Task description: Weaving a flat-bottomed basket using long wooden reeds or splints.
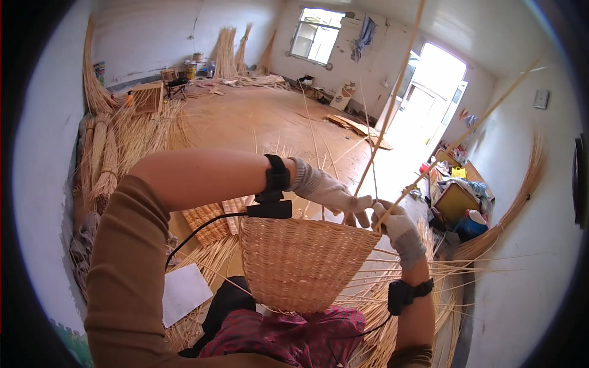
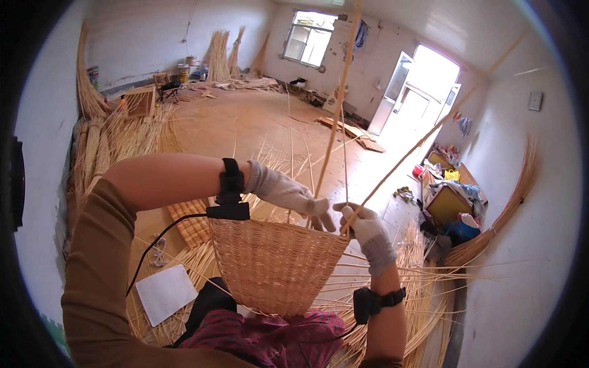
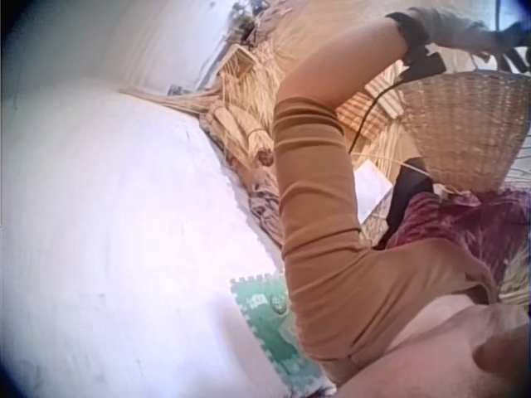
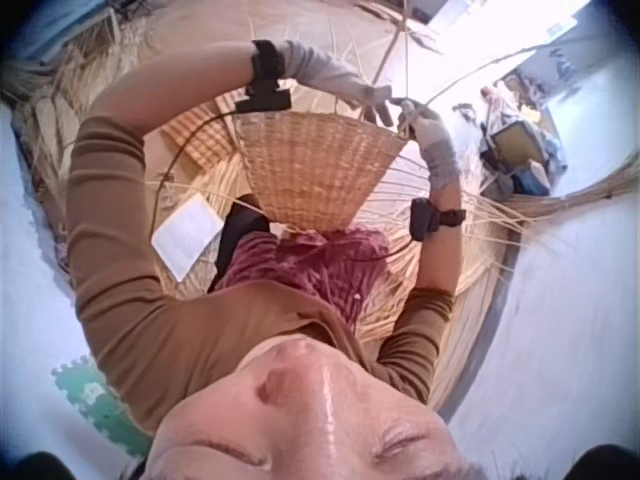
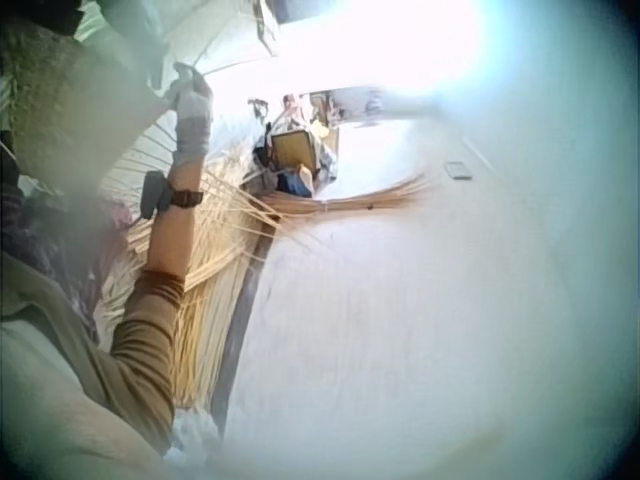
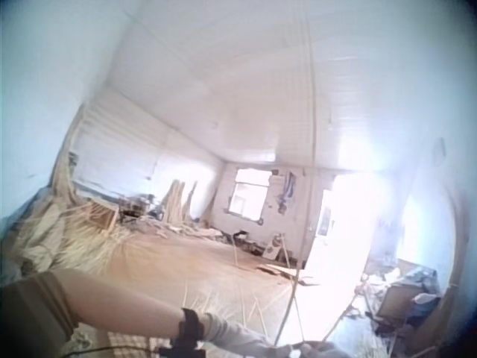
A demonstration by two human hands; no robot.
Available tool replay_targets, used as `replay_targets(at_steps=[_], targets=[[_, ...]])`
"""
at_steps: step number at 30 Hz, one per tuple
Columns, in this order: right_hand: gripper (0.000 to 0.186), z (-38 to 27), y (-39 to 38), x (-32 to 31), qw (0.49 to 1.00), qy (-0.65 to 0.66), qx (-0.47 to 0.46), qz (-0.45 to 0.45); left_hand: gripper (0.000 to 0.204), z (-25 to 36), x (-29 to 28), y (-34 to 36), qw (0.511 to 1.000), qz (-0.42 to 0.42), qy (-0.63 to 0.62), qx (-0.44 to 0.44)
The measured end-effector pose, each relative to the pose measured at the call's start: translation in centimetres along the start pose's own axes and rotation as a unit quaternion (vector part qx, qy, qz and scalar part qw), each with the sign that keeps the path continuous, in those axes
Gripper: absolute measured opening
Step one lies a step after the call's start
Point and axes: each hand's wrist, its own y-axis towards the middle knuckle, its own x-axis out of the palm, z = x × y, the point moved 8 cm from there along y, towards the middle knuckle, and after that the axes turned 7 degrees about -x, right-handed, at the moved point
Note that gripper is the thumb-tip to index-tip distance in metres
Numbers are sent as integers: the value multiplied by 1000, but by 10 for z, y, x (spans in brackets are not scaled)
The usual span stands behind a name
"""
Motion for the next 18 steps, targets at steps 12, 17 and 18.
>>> replay_targets(at_steps=[12, 17, 18], targets=[[32, 6, 0, -4, 1000, 7, -3, 0, 93, 2, 3, 3, 999, -34, -36, 3], [33, 16, 6, -6, 1000, 17, -7, 2, 88, -12, 5, 12, 997, -12, -81, 11], [33, 16, 6, -7, 1000, 17, -10, 1, 85, -13, 6, 13, 996, -10, -90, 0]])
